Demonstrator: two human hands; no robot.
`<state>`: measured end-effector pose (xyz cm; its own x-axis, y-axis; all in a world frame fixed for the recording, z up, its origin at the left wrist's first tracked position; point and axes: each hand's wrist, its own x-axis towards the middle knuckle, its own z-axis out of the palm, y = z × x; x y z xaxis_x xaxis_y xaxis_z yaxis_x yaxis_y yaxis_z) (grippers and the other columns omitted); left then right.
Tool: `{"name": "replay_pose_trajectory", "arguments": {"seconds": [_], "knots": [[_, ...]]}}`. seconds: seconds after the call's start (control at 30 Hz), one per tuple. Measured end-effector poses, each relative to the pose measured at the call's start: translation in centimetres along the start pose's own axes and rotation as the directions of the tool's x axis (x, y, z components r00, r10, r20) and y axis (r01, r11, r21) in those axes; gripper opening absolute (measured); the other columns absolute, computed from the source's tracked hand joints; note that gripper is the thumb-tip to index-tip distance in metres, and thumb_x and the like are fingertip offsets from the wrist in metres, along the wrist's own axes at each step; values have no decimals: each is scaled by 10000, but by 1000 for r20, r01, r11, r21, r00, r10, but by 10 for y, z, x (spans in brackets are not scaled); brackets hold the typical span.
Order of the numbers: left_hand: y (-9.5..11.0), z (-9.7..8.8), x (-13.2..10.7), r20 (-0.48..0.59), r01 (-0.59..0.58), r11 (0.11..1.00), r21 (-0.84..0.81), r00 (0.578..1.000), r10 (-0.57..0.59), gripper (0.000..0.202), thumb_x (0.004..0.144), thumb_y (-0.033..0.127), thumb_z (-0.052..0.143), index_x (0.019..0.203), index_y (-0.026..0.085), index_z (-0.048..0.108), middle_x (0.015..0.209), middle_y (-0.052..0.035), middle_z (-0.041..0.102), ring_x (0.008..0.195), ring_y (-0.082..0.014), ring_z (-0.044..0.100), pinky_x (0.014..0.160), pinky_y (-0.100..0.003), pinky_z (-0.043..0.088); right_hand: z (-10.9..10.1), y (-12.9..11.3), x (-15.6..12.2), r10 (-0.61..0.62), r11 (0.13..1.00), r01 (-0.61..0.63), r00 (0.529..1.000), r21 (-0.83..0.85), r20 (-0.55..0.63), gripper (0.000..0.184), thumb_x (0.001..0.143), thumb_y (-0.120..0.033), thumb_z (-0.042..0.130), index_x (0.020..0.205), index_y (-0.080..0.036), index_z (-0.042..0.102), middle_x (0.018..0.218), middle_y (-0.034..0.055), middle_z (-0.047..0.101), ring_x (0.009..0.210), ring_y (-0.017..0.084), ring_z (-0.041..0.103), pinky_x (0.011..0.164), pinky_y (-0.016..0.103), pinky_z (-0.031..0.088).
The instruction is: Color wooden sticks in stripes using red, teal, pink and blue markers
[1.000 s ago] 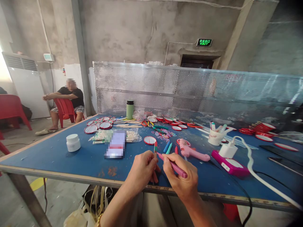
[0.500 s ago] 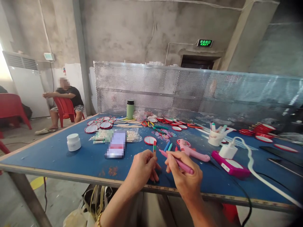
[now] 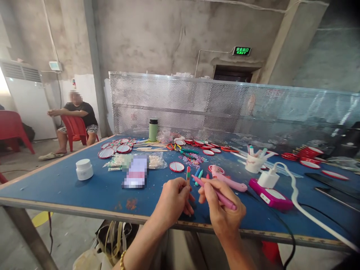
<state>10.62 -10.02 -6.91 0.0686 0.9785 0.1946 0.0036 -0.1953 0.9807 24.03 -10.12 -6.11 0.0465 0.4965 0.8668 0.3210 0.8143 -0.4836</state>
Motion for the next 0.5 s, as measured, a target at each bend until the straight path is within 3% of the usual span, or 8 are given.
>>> {"name": "replay_pose_trajectory", "arguments": {"seconds": [0.13, 0.23, 0.4, 0.5], "knots": [[-5, 0, 1, -50, -20, 999, -32, 999, 19, 234, 840, 385, 526, 798, 160, 569, 675, -22, 683, 410, -111, 621, 368, -175, 440, -1, 3, 2, -12, 997, 6, 996, 72, 91, 174, 947, -217, 578, 1062, -209, 709, 795, 7, 703, 555, 105, 643, 557, 223, 560], [-8, -5, 0, -31, -36, 997, -67, 999, 34, 269, 843, 416, 540, 808, 153, 576, 652, -19, 671, 434, -119, 631, 390, -182, 455, -1, 3, 0, -28, 997, 14, 985, 81, 172, 208, 952, -208, 573, 1113, -206, 705, 836, 23, 718, 638, 123, 681, 638, 248, 590], [-9, -8, -2, -31, -58, 997, -46, 998, 56, 239, 853, 389, 532, 825, 154, 564, 703, -40, 703, 436, -115, 626, 394, -184, 461, -2, 4, -3, 19, 997, -30, 990, 72, 138, 153, 942, -233, 592, 1025, -197, 716, 758, 6, 714, 563, 114, 670, 578, 227, 583], [-9, -7, -2, -28, -53, 998, -32, 998, 52, 232, 851, 378, 532, 811, 152, 563, 694, -44, 705, 423, -111, 619, 385, -178, 450, -1, 3, 0, -7, 1000, 5, 993, 15, 117, 146, 943, -242, 573, 956, -195, 711, 700, -7, 699, 512, 106, 648, 527, 209, 561]]}}
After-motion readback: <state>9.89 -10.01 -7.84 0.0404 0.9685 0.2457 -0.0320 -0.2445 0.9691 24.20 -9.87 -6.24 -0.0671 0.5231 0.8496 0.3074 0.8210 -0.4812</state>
